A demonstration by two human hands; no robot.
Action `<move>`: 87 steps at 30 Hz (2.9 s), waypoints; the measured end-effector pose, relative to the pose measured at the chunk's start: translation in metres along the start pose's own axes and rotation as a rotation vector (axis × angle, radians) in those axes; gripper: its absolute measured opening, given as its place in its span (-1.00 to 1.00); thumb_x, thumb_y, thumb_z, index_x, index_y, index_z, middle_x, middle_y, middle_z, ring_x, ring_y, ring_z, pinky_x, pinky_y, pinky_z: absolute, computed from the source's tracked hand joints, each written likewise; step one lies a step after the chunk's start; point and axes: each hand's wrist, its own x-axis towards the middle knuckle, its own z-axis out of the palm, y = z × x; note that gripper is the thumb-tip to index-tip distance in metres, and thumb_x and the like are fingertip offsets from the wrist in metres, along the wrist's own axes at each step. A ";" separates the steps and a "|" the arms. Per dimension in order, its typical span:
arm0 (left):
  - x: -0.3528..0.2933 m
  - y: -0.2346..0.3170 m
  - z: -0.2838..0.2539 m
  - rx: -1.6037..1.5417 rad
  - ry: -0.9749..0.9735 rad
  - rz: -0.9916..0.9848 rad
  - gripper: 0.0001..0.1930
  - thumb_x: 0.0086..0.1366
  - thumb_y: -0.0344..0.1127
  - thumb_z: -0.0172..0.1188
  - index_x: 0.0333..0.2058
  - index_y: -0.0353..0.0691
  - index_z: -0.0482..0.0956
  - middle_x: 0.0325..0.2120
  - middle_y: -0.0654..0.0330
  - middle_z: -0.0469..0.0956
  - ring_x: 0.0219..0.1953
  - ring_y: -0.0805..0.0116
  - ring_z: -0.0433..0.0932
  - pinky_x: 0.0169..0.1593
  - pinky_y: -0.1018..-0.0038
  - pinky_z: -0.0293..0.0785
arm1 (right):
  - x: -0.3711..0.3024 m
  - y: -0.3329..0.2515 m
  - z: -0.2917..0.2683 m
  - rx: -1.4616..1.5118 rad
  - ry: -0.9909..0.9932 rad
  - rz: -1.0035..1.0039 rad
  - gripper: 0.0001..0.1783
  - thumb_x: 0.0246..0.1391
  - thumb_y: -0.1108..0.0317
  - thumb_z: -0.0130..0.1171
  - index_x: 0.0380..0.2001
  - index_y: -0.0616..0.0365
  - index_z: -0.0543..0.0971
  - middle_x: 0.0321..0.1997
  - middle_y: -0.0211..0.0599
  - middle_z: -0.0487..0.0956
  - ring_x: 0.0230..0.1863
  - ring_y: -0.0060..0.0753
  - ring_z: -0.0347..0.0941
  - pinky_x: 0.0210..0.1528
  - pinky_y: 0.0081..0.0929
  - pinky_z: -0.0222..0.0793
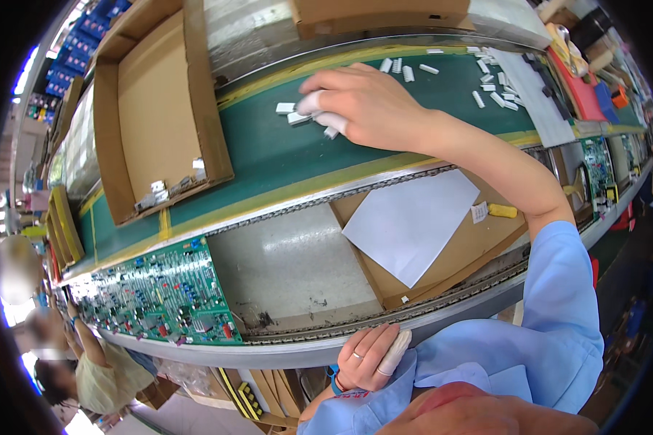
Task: Manually assemble components such as transformers and plastic spacers onto printed circuit boards on an assembly line.
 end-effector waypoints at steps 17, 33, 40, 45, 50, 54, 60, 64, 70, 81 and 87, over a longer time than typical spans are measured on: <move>-0.006 -0.005 -0.023 -0.028 0.122 -0.098 -0.58 -0.06 -0.45 0.18 -0.12 -0.28 0.61 -0.20 0.06 0.58 -0.24 0.14 0.58 -0.13 0.25 0.50 | -0.187 0.100 -0.085 -0.192 -0.064 0.306 -0.67 0.20 0.53 0.03 0.02 0.09 0.55 0.12 -0.22 0.51 0.15 -0.16 0.41 0.23 -0.40 0.25; -0.081 -0.258 -0.254 1.078 0.002 -1.053 -0.65 0.16 -0.37 0.00 -0.06 -0.14 0.54 -0.25 -0.03 0.66 -0.11 0.04 0.60 0.19 -0.12 0.00 | -0.219 0.154 -0.071 -0.529 0.088 0.184 -0.69 0.23 0.43 0.02 0.03 0.09 0.51 0.04 -0.06 0.55 0.05 0.03 0.47 0.05 -0.27 0.38; -0.080 -0.284 -0.244 1.055 -0.183 -0.977 -0.45 0.12 -0.33 -0.03 0.14 -0.31 0.33 -0.26 -0.13 0.64 -0.15 -0.13 0.61 0.14 -0.32 0.00 | -0.212 0.120 -0.089 -0.394 0.015 0.392 -0.73 0.22 0.36 0.08 -0.02 0.05 0.54 -0.01 -0.04 0.56 0.02 0.10 0.46 0.00 -0.23 0.40; -0.079 -0.270 -0.247 0.947 -0.311 -0.997 -0.36 0.21 -0.33 -0.12 0.32 -0.13 0.18 -0.03 0.18 0.62 0.12 0.20 0.51 0.30 -0.04 -0.16 | -0.199 0.113 -0.084 -0.490 0.046 0.412 -0.54 0.01 0.61 0.00 -0.01 0.00 0.55 0.03 0.03 0.54 0.03 0.13 0.45 0.06 -0.14 0.38; -0.057 -0.217 -0.192 0.803 -0.239 -0.817 -0.46 0.18 -0.47 -0.12 0.19 -0.21 0.36 -0.04 0.14 0.62 0.09 0.24 0.50 0.34 0.03 -0.13 | -0.194 0.088 -0.085 -0.612 -0.070 0.569 -0.48 -0.11 0.66 0.00 -0.05 -0.02 0.57 0.12 -0.12 0.50 0.02 0.02 0.46 0.05 -0.15 0.40; -0.017 -0.162 -0.150 0.728 -0.292 -0.666 -0.54 0.29 -0.46 -0.08 0.18 -0.29 0.35 -0.10 0.11 0.64 0.02 0.22 0.54 0.34 0.08 -0.10 | -0.201 0.097 -0.082 -0.566 0.030 0.444 -0.60 -0.04 0.59 0.03 -0.09 0.05 0.57 0.09 -0.25 0.50 0.03 -0.04 0.45 0.05 -0.21 0.41; 0.027 -0.110 -0.092 0.609 -0.320 -0.407 -0.56 0.29 -0.50 -0.03 0.17 -0.37 0.34 -0.21 0.08 0.65 -0.03 0.14 0.54 0.33 0.03 -0.06 | -0.191 0.106 -0.069 -0.424 0.090 0.414 -0.74 0.14 0.48 0.04 -0.09 0.13 0.54 0.08 -0.19 0.50 0.08 -0.04 0.43 0.07 -0.22 0.39; 0.051 -0.084 -0.073 0.736 -0.419 -0.349 -0.66 0.22 -0.56 -0.04 -0.03 -0.40 0.50 -0.23 0.03 0.65 0.05 0.11 0.50 0.35 -0.04 -0.10 | -0.179 0.097 -0.070 -0.282 0.092 0.282 -0.77 0.18 0.45 0.05 -0.10 0.05 0.55 0.12 -0.33 0.50 0.07 -0.10 0.45 0.03 -0.25 0.41; 0.050 -0.079 -0.071 0.848 -0.452 -0.349 -0.73 0.22 -0.54 -0.02 -0.13 -0.40 0.55 -0.27 -0.02 0.64 0.08 0.11 0.50 0.36 -0.06 -0.11 | -0.194 0.087 -0.084 -0.407 0.037 0.330 -0.80 0.17 0.42 0.06 -0.15 0.01 0.57 -0.01 -0.44 0.52 -0.05 -0.18 0.49 -0.11 -0.26 0.45; 0.170 -0.017 0.000 0.505 -0.156 -0.052 -0.79 0.21 -0.42 0.14 -0.19 -0.07 0.65 -0.33 0.16 0.63 -0.13 0.11 0.56 0.25 -0.01 0.07 | -0.209 0.087 -0.099 -0.440 0.128 0.226 -0.88 0.10 0.34 0.13 -0.29 0.03 0.61 -0.33 -0.35 0.57 -0.25 -0.19 0.54 -0.22 -0.24 0.45; 0.268 -0.055 0.135 0.476 0.007 -0.024 -0.82 0.18 -0.22 0.15 -0.47 -0.07 0.70 -0.46 0.09 0.66 -0.28 0.16 0.64 -0.07 0.14 0.35 | -0.198 0.064 -0.110 -0.105 0.300 0.100 -0.91 -0.02 0.39 0.15 -0.46 0.14 0.60 -0.46 -0.18 0.57 -0.27 -0.05 0.54 -0.12 -0.17 0.43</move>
